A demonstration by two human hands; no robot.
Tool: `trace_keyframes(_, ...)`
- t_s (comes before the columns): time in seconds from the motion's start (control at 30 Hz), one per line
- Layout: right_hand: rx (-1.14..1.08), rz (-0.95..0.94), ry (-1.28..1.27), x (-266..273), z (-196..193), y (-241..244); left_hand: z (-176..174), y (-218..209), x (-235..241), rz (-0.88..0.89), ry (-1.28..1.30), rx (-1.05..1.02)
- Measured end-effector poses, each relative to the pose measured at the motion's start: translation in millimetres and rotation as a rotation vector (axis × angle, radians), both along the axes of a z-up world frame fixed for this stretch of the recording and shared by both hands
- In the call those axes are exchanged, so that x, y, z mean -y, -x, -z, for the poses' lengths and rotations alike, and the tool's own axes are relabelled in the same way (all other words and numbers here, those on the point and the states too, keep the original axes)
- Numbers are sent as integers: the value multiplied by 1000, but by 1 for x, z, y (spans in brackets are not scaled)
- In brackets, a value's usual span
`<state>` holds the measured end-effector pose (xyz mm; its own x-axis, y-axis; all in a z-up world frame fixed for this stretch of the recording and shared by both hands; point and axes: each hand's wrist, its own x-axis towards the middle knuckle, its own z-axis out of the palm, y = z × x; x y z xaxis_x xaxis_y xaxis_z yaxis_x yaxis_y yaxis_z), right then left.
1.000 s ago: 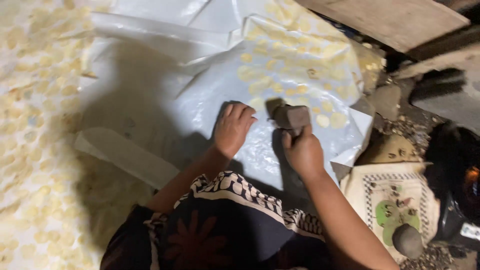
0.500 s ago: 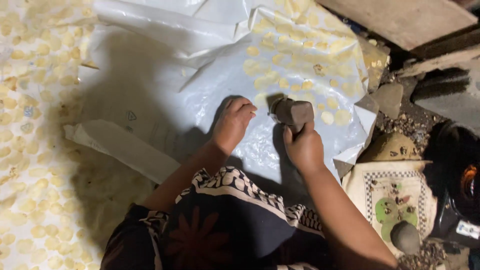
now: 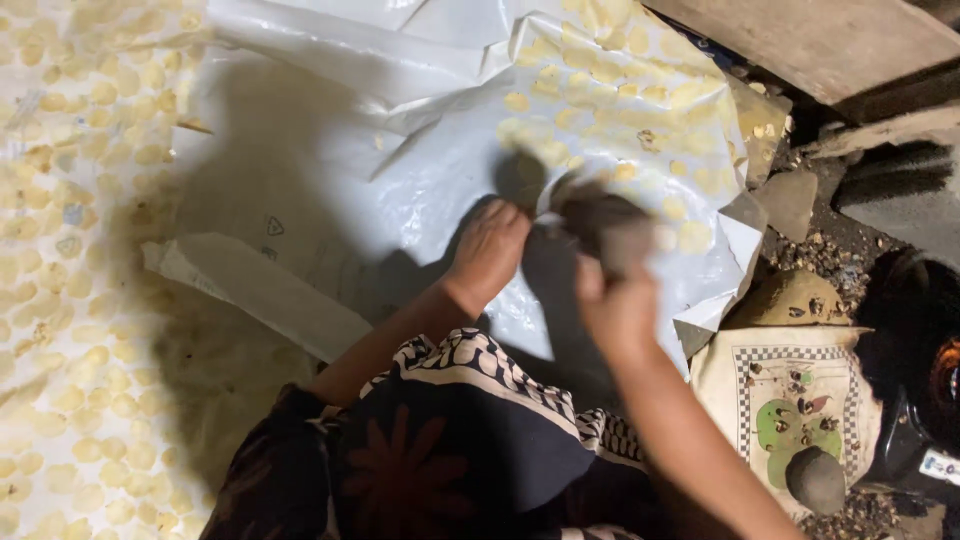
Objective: The person uses a hammer to crush yellow cassava slices on a white plastic sheet. They then transfer the crushed pieces to a mortar and grind them with a stone pestle. The person repeatedly moves between crushing the slices and grinding the mixture.
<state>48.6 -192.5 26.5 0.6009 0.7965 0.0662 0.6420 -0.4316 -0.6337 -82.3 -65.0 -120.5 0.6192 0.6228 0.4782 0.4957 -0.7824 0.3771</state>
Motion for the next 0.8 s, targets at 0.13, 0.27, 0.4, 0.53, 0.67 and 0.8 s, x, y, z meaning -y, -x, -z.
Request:
trace_keyframes(0.13,218,-177,352,-14,31,-1,-68,37,-20,-204,75,-49)
trace_keyframes(0.27,125,-225,406,-25,-6,-8,-62,48,-13,-183,-16,19)
trace_keyframes(0.4,68,-177,330,-34,-68,-10,-64,51,-15,-182,-52,12)
trace_keyframes(0.53,69,-70,177,-13,-63,11,-63,45,-16,-174,-45,22)
trace_keyframes(0.67,201,-143,400,14,34,1,-68,49,-4,-202,-58,28)
trace_keyframes(0.8,103,-269,509,-25,-24,-6,-62,49,-15,-172,-47,67)
